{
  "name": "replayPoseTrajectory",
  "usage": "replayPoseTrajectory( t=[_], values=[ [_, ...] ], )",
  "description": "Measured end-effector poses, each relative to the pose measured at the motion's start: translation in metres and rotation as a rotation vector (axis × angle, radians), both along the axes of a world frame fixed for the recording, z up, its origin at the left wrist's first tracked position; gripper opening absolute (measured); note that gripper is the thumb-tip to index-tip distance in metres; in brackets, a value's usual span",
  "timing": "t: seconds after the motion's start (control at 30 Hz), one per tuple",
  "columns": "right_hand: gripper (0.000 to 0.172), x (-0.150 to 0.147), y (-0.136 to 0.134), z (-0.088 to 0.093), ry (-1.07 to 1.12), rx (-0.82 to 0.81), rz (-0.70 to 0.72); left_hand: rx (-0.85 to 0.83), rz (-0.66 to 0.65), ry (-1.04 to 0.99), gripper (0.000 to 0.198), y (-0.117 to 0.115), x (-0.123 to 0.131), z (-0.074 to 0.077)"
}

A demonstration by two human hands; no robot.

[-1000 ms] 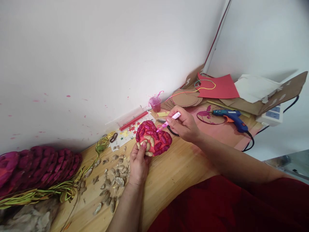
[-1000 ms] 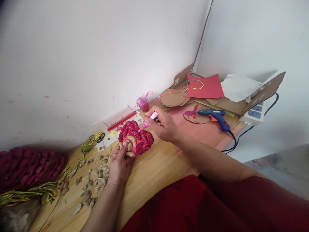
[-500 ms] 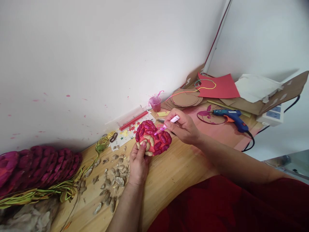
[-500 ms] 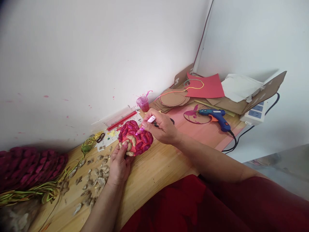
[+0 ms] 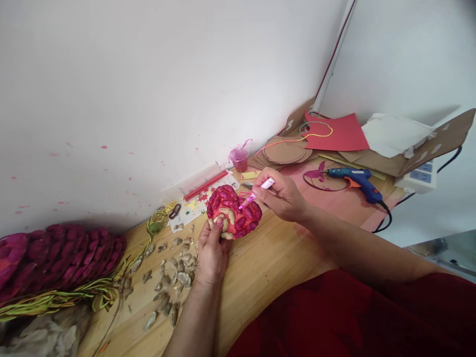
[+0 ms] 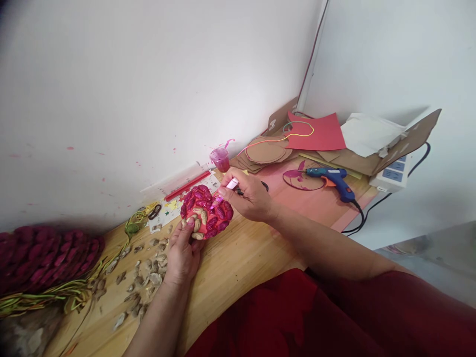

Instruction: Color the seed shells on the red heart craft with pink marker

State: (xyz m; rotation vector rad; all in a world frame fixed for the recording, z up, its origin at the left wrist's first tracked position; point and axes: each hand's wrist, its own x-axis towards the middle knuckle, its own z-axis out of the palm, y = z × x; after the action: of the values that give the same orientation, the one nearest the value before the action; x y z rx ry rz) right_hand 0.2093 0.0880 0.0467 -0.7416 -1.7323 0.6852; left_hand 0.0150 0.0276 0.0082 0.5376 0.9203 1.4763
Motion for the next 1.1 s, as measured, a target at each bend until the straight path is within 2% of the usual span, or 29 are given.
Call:
replayPoseTrajectory(
  t=[0.27, 0.47, 0.9, 1.1],
  values=[
    [0.013, -0.0009, -0.0007, 0.0016, -0.004, 0.061, -0.067, -0.009, -0.006, -0.001, 0.039, -0.0002, -0.0014, -0.0014],
    [0.015, -0.0019, -0.0036, 0.0008, -0.02, -0.028, -0.062, -0.012, 0.012, 0.003, 0.042, 0.0004, 0.0005, 0.0013],
    [0.018, -0.0031, -0.0032, 0.0018, -0.009, 0.024, -0.124, -0.006, 0.005, 0.014, 0.039, 0.0004, -0.002, -0.0035],
    [0.018, -0.0042, -0.0053, 0.0013, -0.005, 0.033, -0.059, 0.001, -0.007, 0.03, 0.035, -0.0002, -0.0029, -0.0058]
  ],
)
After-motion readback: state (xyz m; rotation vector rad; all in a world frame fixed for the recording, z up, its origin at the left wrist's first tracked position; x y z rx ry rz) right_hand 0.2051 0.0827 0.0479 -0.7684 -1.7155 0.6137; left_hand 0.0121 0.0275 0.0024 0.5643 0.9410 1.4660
